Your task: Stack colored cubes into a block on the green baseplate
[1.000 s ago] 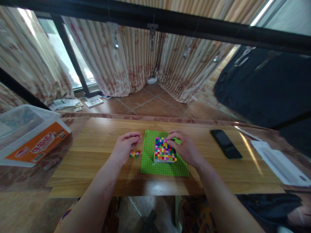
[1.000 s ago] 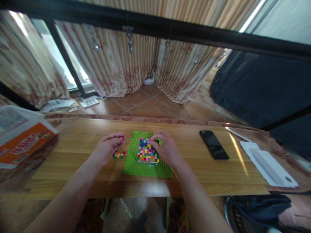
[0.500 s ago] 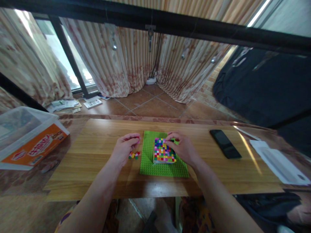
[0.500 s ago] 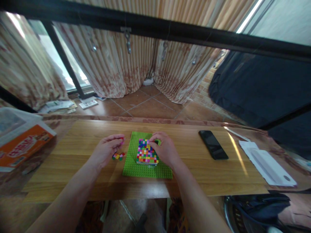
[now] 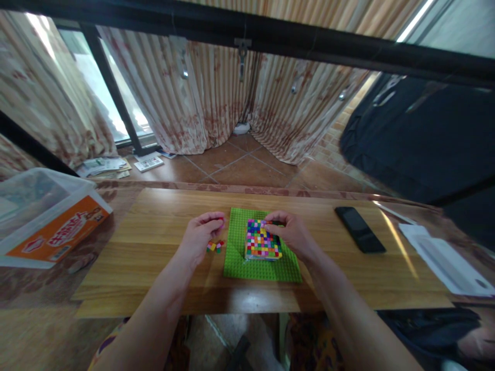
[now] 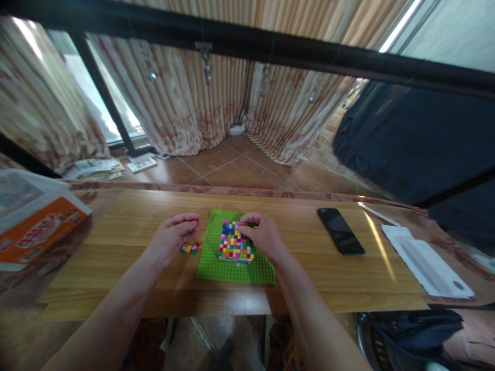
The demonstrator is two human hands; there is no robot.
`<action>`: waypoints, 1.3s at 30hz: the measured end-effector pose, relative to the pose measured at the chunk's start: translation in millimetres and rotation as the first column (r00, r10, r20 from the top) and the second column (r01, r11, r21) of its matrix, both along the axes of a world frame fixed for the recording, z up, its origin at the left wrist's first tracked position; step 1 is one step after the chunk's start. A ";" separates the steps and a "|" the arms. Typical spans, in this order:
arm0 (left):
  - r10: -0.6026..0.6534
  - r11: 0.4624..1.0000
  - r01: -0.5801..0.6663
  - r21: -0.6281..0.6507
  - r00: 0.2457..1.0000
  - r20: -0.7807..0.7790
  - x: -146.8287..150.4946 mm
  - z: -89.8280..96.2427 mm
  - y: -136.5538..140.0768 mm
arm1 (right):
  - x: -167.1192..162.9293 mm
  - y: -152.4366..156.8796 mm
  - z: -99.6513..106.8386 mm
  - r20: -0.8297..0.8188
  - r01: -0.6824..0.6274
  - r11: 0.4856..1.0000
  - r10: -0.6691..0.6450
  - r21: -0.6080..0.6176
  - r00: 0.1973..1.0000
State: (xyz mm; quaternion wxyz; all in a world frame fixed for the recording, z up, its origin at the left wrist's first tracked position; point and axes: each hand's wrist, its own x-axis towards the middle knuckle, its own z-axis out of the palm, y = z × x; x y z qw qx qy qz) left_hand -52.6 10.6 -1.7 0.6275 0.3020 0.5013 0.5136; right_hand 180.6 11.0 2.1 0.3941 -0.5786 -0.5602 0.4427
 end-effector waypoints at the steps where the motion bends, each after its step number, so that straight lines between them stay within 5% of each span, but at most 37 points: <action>1: -0.003 1.000 0.003 0.002 1.000 0.003 0.3 0.0 -0.4 | -0.5 -0.2 0.2 -0.001 0.002 1.000 -0.002 0.003 1.000; 11: -0.039 0.998 0.044 -0.036 0.992 0.123 3.8 -5.1 -1.3 | 1.4 -2.7 -0.2 0.048 0.021 0.998 -0.024 0.059 0.999; 15: -0.074 0.996 0.080 -0.026 0.979 0.190 5.4 -6.5 -1.1 | -5.5 -9.6 8.9 0.172 0.045 0.956 -0.098 0.291 0.980; 19: -0.117 0.993 0.119 0.006 0.969 0.217 8.5 -3.8 -3.3 | -21.7 -20.4 15.4 0.246 -0.097 0.888 -0.019 0.450 0.969; 24: -0.196 0.981 0.189 0.053 0.954 0.227 11.1 -1.2 -6.8 | -36.4 -29.4 17.3 0.350 -0.206 0.856 0.032 0.474 0.936; 39: -0.266 0.963 0.250 0.103 0.942 0.203 19.3 3.1 -11.3 | -50.6 -35.5 9.2 0.433 -0.226 0.802 -0.044 0.552 0.900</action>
